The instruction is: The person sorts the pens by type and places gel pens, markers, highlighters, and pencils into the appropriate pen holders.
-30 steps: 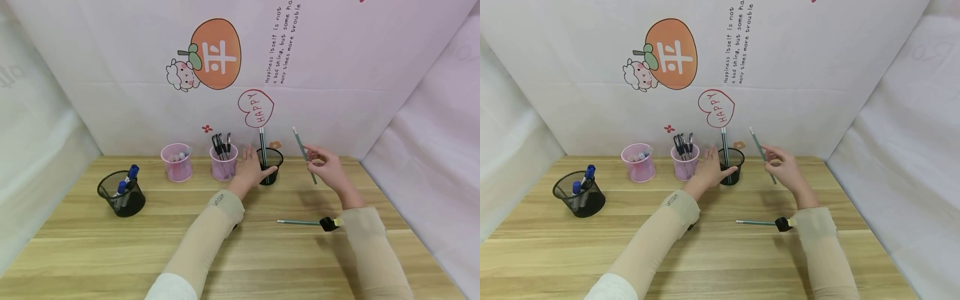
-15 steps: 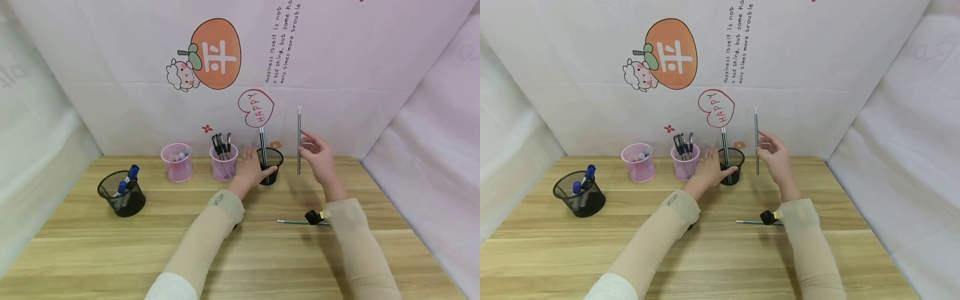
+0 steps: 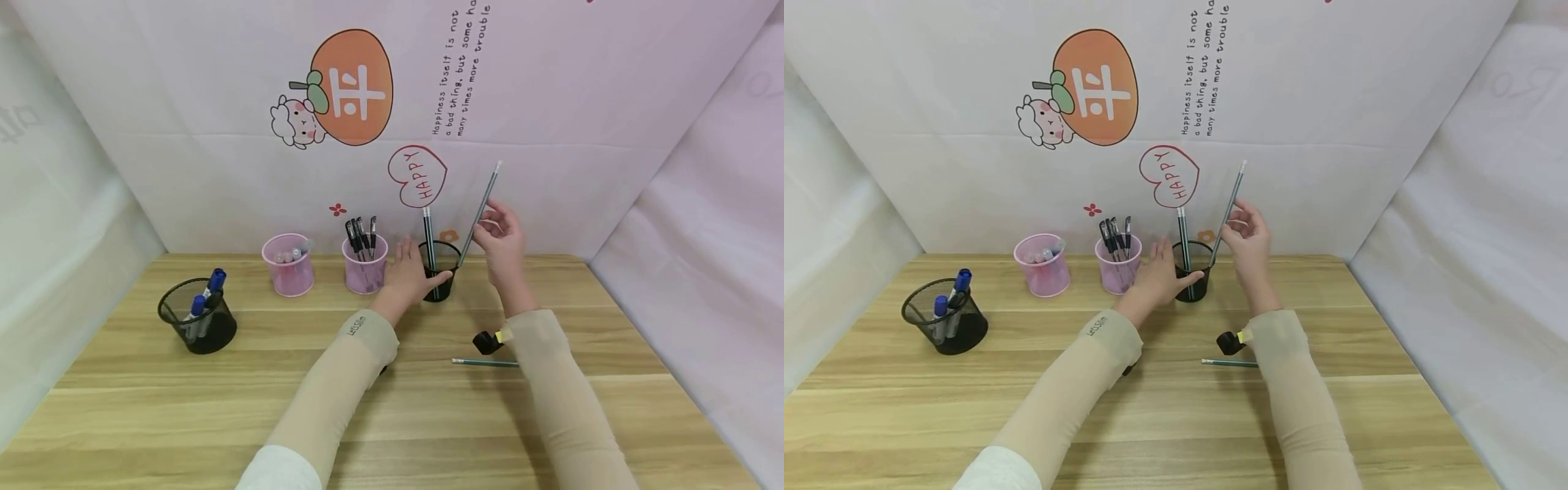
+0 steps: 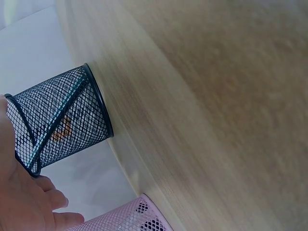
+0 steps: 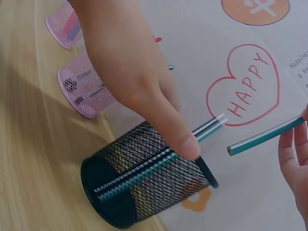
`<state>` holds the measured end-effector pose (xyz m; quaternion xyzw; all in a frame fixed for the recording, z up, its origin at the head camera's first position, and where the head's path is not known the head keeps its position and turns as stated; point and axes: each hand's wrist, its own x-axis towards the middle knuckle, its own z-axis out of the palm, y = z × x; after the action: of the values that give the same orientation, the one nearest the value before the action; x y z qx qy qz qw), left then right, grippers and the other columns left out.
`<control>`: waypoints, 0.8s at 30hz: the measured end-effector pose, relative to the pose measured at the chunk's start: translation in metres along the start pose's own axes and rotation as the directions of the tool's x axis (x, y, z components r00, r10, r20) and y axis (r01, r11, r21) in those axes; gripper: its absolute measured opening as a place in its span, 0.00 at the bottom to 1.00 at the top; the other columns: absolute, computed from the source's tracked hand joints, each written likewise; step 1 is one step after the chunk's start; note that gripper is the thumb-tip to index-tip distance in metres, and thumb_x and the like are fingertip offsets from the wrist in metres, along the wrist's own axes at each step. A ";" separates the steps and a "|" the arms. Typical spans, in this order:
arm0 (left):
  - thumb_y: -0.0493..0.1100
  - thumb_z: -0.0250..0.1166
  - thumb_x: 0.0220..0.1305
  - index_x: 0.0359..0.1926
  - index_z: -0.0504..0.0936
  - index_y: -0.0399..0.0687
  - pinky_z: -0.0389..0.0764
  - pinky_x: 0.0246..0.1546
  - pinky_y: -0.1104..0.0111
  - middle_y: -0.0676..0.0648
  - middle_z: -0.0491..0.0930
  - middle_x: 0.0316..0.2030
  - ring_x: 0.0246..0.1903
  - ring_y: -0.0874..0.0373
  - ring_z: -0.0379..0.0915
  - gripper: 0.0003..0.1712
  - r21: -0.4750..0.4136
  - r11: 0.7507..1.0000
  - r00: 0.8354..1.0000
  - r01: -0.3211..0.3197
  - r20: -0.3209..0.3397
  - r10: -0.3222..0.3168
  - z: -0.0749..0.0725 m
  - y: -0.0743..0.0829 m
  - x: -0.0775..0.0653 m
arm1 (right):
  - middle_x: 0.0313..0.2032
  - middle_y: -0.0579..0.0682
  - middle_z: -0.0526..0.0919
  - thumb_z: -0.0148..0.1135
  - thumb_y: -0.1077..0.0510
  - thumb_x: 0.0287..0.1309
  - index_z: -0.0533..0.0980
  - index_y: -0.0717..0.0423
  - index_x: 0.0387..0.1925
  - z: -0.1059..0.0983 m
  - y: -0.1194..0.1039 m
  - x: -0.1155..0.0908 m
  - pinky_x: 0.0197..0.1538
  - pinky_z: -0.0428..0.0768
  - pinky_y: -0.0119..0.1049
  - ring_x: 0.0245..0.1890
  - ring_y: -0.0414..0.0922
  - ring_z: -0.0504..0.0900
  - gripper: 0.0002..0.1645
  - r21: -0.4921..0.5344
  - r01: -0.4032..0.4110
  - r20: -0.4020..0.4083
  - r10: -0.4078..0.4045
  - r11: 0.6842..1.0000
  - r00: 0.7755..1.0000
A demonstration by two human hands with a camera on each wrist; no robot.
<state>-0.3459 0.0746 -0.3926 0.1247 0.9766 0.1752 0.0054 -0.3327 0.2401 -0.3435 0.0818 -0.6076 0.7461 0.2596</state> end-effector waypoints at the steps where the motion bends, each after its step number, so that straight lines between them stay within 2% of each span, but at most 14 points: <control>1: 0.80 0.49 0.66 0.82 0.42 0.38 0.50 0.76 0.49 0.39 0.39 0.81 0.80 0.46 0.36 0.64 0.000 1.000 1.000 0.000 0.001 0.000 0.000 0.000 0.000 | 0.42 0.48 0.77 0.56 0.79 0.59 0.76 0.60 0.58 0.002 0.001 0.000 0.42 0.82 0.27 0.42 0.43 0.78 0.28 -0.007 0.001 -0.011 -0.001 1.000 1.000; 8: 0.80 0.49 0.66 0.81 0.42 0.37 0.51 0.76 0.49 0.38 0.39 0.81 0.80 0.46 0.37 0.65 0.007 1.000 1.000 -0.003 0.003 0.003 -0.001 0.000 -0.001 | 0.42 0.48 0.76 0.56 0.78 0.58 0.74 0.61 0.57 0.007 0.017 0.002 0.45 0.80 0.28 0.42 0.42 0.77 0.25 -0.120 -0.023 -0.036 0.018 0.993 0.999; 16: 0.80 0.49 0.66 0.81 0.43 0.37 0.52 0.75 0.48 0.38 0.40 0.81 0.79 0.45 0.37 0.64 0.002 1.000 1.000 -0.004 -0.008 0.004 -0.002 0.000 -0.002 | 0.41 0.49 0.75 0.57 0.77 0.57 0.72 0.69 0.59 0.007 0.030 0.000 0.44 0.78 0.26 0.40 0.38 0.76 0.27 -0.242 -0.056 -0.014 0.054 0.969 0.998; 24: 0.80 0.49 0.66 0.81 0.44 0.37 0.53 0.75 0.48 0.38 0.41 0.81 0.79 0.45 0.38 0.64 0.006 1.000 1.000 -0.003 -0.013 0.003 -0.001 0.000 -0.001 | 0.45 0.57 0.77 0.58 0.76 0.59 0.73 0.69 0.60 0.009 0.039 -0.003 0.43 0.78 0.24 0.39 0.37 0.78 0.26 -0.316 -0.071 0.004 0.076 0.946 0.997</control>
<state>-0.3447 0.0738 -0.3918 0.1248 0.9769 0.1733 -0.0017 -0.3512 0.2261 -0.3762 0.0226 -0.7237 0.6480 0.2365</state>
